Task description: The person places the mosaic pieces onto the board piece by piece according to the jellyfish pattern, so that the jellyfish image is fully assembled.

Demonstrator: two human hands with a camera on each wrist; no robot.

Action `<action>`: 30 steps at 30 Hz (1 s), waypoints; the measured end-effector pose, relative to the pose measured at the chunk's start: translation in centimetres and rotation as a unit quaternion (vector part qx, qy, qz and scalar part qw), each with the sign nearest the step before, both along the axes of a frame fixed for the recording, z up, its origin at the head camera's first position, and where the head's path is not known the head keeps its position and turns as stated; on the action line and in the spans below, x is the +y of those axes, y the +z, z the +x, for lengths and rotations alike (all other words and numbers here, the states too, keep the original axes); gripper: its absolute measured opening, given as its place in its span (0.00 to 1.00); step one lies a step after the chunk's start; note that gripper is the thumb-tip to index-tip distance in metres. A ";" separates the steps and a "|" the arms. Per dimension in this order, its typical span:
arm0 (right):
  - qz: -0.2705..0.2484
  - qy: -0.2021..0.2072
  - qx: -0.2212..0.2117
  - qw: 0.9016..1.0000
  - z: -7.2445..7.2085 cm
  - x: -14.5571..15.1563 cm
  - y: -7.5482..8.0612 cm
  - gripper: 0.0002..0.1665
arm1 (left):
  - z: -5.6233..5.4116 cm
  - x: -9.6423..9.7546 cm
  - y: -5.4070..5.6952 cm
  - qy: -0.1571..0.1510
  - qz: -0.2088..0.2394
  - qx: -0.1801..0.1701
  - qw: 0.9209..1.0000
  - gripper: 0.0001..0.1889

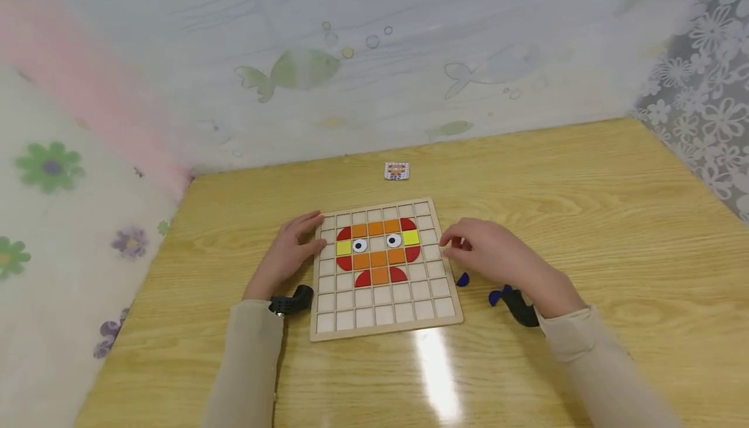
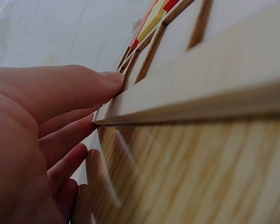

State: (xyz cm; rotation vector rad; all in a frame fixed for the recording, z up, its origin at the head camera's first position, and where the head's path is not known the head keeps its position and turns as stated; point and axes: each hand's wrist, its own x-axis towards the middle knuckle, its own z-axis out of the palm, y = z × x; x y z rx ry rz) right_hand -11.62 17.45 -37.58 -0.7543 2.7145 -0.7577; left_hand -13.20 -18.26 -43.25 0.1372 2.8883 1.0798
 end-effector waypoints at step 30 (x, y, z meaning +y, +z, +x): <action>0.042 -0.052 0.009 0.998 3.8 4.1 -2.3 0.25 | 0.3 0.0 0.3 -0.002 0.004 0.000 1.000 0.26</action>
